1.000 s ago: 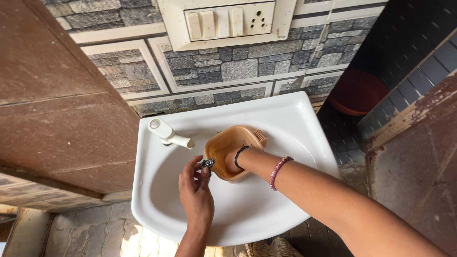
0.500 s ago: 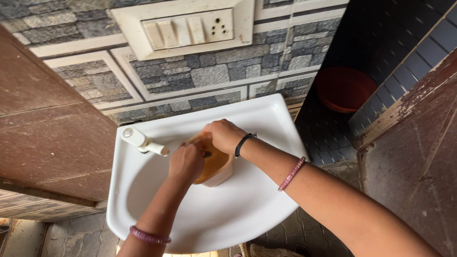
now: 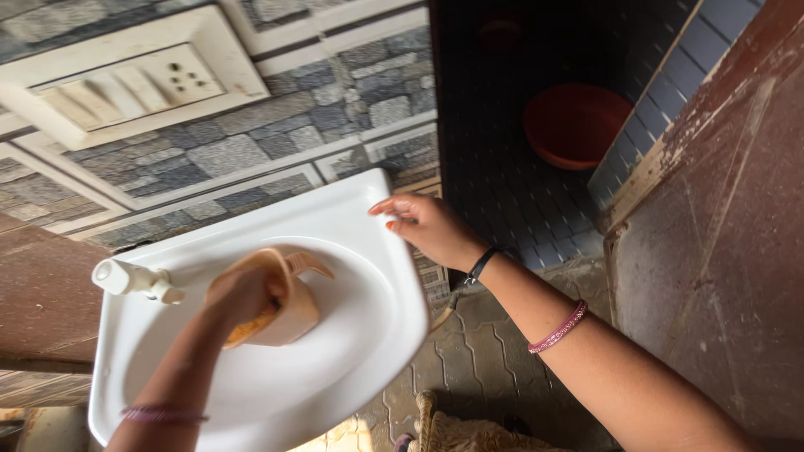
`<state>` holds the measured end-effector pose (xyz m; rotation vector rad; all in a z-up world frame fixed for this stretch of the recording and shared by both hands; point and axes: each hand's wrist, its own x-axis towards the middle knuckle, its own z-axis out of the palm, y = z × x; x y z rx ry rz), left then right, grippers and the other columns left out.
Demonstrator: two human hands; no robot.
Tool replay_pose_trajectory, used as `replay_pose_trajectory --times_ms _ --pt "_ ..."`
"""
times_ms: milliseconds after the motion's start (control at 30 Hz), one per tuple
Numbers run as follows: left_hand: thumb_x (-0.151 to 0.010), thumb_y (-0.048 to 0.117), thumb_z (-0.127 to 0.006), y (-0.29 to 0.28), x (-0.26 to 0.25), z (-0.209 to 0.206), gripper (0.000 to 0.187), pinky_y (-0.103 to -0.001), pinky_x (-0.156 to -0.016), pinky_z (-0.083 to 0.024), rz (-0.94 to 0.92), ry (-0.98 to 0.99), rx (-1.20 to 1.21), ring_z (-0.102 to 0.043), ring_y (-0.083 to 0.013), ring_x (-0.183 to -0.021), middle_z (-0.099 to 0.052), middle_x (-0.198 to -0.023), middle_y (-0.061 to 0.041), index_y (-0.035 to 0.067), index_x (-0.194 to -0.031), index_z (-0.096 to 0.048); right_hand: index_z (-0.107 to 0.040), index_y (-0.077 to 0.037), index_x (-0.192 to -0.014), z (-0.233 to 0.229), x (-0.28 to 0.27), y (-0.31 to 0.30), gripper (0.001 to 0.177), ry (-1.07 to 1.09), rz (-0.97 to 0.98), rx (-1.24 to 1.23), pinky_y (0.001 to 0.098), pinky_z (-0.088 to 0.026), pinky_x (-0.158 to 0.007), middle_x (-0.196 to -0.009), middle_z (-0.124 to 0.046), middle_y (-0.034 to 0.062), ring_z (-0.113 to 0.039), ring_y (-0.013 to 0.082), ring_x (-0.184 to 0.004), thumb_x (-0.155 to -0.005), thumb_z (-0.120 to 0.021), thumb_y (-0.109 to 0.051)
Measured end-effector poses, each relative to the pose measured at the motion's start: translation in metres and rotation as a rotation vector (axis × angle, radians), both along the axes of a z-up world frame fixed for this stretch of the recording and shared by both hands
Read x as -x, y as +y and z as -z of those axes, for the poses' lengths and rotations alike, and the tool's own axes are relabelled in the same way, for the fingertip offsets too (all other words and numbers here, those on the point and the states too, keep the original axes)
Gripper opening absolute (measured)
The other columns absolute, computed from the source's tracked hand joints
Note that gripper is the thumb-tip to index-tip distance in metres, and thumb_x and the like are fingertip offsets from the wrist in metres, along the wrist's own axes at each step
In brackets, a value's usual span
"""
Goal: The person cleans a sink and a plastic pitcher using a scouring pad and water, then applies a white substance from a small packet to the edges of the sink basin.
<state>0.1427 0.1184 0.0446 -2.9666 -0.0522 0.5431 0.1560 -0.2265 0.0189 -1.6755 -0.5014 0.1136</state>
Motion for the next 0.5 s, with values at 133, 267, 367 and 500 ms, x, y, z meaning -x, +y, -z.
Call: replay_pose_trajectory --times_ms 133,267,367,500 --pt "-0.086 0.017 -0.076 -0.027 0.032 -0.045 0.029 -0.042 -0.083 -0.057 -0.099 -0.349 0.206 -0.073 -0.0289 -0.095 -0.077 -0.108 -0.008 0.023 -0.114 -0.078 -0.061 -0.008 -0.136 0.052 -0.004 -0.026 0.039 0.174 0.077 -0.349 0.0323 -0.05 -0.108 -0.136 -0.066 0.0057 -0.062 0.0144 -0.125 -0.1 -0.059 -0.022" --pt "-0.085 0.015 -0.076 -0.106 0.043 -0.082 0.031 -0.042 -0.081 -0.056 -0.005 -0.542 0.433 -0.073 -0.0298 -0.09 -0.075 -0.105 -0.01 0.015 -0.117 -0.074 -0.062 -0.008 -0.137 0.081 0.023 -0.021 0.056 0.552 0.131 -0.482 0.0338 -0.048 -0.108 -0.133 -0.07 0.0094 -0.064 0.0182 -0.123 -0.099 -0.05 -0.048" --pt "-0.091 0.01 -0.066 -0.176 0.042 -0.079 0.026 -0.043 -0.079 -0.056 0.242 -0.477 0.505 -0.07 -0.0302 -0.091 -0.072 -0.109 -0.011 0.011 -0.116 -0.074 -0.056 -0.003 -0.139 0.081 0.038 -0.01 0.073 0.694 0.049 -0.73 0.0352 -0.043 -0.113 -0.136 -0.067 0.0117 -0.062 0.0196 -0.128 -0.096 -0.046 -0.061" --pt "-0.087 -0.001 -0.058 -0.224 0.008 -0.044 0.028 -0.042 -0.089 -0.057 0.715 -0.391 0.314 -0.066 -0.0293 -0.103 -0.073 -0.108 -0.011 0.007 -0.107 -0.076 -0.045 0.005 -0.149 0.087 0.049 0.001 0.087 0.793 0.021 -1.144 0.0393 -0.037 -0.118 -0.138 -0.056 0.0187 -0.054 0.0248 -0.129 -0.098 -0.043 -0.067"
